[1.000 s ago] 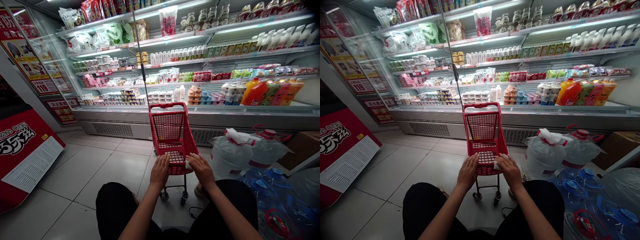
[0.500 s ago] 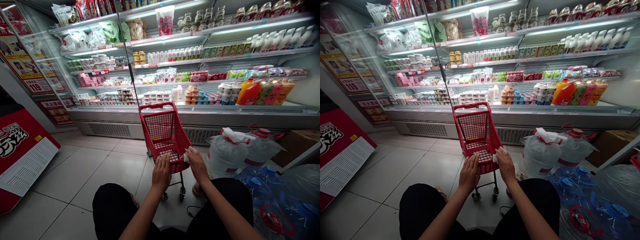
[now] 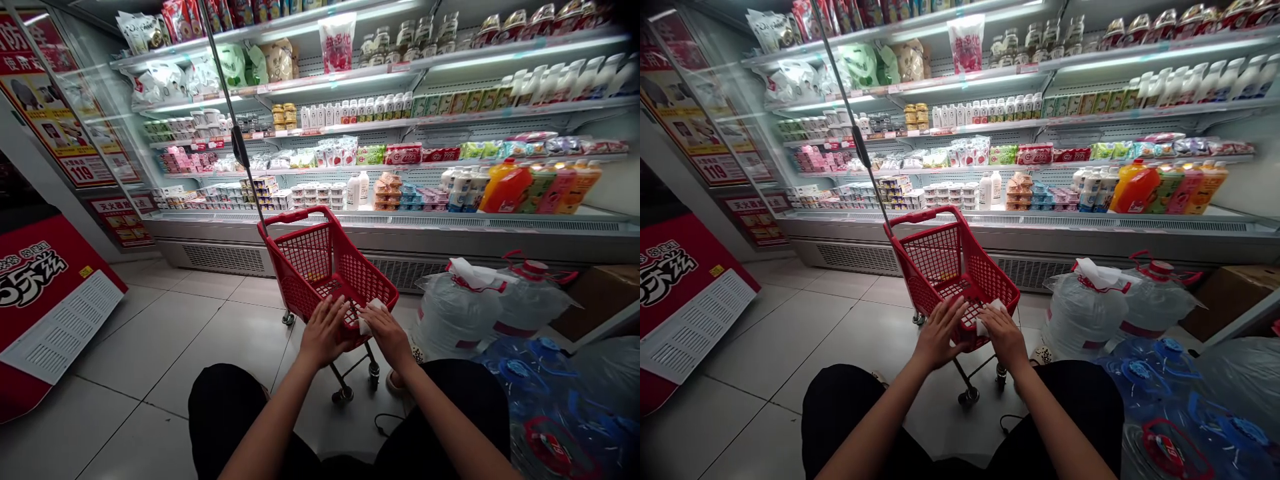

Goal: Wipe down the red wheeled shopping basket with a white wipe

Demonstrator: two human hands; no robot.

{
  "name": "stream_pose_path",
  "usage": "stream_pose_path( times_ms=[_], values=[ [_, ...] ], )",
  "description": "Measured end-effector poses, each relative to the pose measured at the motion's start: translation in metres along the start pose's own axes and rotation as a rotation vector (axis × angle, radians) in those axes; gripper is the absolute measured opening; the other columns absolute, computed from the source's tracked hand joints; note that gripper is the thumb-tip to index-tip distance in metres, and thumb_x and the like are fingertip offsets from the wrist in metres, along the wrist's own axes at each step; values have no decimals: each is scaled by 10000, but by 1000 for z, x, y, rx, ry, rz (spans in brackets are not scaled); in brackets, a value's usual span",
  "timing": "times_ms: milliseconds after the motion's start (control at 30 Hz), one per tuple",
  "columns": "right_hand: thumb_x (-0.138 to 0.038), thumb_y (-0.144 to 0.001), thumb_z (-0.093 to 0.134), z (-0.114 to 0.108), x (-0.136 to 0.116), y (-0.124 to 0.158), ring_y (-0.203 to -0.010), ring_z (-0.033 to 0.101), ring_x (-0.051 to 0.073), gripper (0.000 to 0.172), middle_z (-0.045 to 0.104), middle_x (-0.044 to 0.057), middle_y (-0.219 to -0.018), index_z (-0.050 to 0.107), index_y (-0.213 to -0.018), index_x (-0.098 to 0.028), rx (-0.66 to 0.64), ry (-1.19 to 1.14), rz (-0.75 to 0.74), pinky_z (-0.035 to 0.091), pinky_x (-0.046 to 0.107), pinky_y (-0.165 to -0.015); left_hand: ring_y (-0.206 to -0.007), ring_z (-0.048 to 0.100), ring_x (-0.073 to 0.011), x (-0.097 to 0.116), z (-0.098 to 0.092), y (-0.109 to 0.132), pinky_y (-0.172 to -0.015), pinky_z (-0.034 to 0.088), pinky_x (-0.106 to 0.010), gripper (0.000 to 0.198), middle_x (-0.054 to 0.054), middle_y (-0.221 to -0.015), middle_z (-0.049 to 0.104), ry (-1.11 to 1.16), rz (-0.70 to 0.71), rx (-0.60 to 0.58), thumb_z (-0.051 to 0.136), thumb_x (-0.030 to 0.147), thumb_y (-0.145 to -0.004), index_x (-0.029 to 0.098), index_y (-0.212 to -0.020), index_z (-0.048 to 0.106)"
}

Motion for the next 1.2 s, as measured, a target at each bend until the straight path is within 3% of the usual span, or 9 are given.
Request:
stream_pose_path(
  times_ms=[133,267,467,633,767,867,1033,1200],
  values=[
    [-280,-1083,372,-5,20,-2,-1342,604,253,405,714,54,-1345,684,-1341,-267,46,-2,102,454,537,-1163,-1589,210,-318,-23,-2,-16,-1277,231,-521,982,-74,-1739,174,-40,-57,7,773,471,-841,339,-1648,229],
    [-282,-1085,391,1,0,-2,-1307,632,246,401,709,55,-1352,661,-1381,-264,96,-3,108,476,499,-1152,-1585,198,-364,-10,8,-22,-1252,265,-543,1081,-108,-1742,133,-38,-122,32,801,485,-805,317,-1665,167],
    [-278,-1089,434,0,-21,2,-1280,651,232,400,689,46,-1385,598,-1453,-255,135,86,61,465,456,-1169,-1584,193,-370,4,13,-14,-1243,265,-542,1054,-120,-1735,166,-81,-157,3,751,476,-847,297,-1675,124],
    [-297,-1084,462,-12,5,11,-1269,655,232,357,725,14,-1324,646,-1389,-286,88,81,-6,468,453,-1171,-1583,233,-272,-12,-7,-8,-1306,140,-517,928,-39,-1729,223,-109,4,-15,640,369,-925,291,-1678,104],
    [-314,-1091,414,-16,27,21,-1331,611,235,379,707,22,-1353,635,-1397,-282,108,27,73,515,447,-1125,-1591,194,-340,-40,-20,-10,-1294,175,-573,862,-19,-1731,219,-162,-105,45,667,238,-873,355,-1637,286],
    [-325,-1094,382,-18,34,23,-1353,592,253,401,703,45,-1359,637,-1397,-260,171,31,165,503,480,-1127,-1590,155,-394,-39,-14,-12,-1284,194,-605,915,-24,-1733,210,-147,-147,59,707,203,-805,341,-1625,324],
    [-294,-1091,383,-12,15,3,-1283,647,268,418,707,70,-1355,618,-1431,-237,202,115,139,477,496,-1126,-1583,113,-442,-18,-3,-12,-1261,210,-663,992,-44,-1731,202,-91,-169,94,721,210,-740,317,-1633,300],
    [-196,-1058,396,17,-22,-39,-1282,644,257,444,682,82,-1394,591,-1457,-216,124,145,52,483,448,-1103,-1564,207,-409,-10,-4,-16,-1272,221,-613,1029,-51,-1711,266,-77,-163,86,679,222,-750,277,-1662,206]
  ],
)
Point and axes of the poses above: each hand's wrist, its own y-axis away from the middle knuckle, its own z-axis out of the palm, x = y × z, the point moved 8 cm from there along -y, towards the middle knuckle
